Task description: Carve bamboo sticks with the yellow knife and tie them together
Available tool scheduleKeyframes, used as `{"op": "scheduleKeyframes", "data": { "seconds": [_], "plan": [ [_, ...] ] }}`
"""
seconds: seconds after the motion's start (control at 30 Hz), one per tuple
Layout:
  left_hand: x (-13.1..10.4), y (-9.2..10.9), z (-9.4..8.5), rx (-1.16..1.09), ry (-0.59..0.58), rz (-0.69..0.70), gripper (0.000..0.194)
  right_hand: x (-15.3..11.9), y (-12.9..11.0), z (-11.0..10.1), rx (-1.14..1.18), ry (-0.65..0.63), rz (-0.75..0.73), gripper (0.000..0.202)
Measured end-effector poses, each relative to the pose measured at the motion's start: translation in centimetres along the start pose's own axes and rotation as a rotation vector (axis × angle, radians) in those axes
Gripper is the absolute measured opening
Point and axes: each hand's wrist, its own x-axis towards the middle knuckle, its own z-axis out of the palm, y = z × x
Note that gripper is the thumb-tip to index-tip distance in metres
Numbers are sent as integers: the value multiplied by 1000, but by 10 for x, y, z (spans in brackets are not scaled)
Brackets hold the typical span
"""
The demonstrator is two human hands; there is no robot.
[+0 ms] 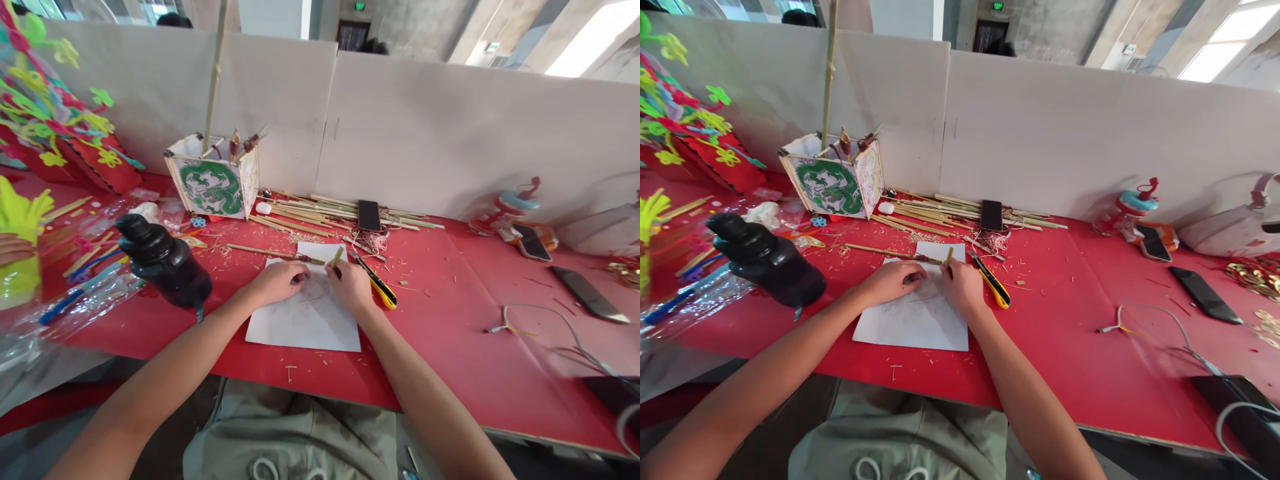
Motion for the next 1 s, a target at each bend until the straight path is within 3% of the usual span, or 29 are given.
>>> {"op": "scheduleKeyframes", "data": {
  "seconds": [0.1, 0.3, 0.53, 0.6, 0.8, 1.0],
  "plan": [
    [0, 0, 1, 2, 3, 3, 22, 2, 3, -2, -12, 3, 2, 26],
    [0, 2, -2, 13, -1, 38, 15, -8, -17, 5, 106, -165, -243, 23],
    [0, 0, 0, -15, 2, 7, 22, 2, 3, -3, -31, 12, 15, 27],
    [0, 0, 0, -10, 4, 8, 22, 0, 1, -3, -28, 5, -2, 27],
    [0, 2, -2, 14, -4, 19, 17, -9, -18, 3, 35, -161, -232, 24],
    [-1, 2, -2, 6, -5, -2, 23, 1, 0, -4, -43, -18, 1, 26]
  ]
}}
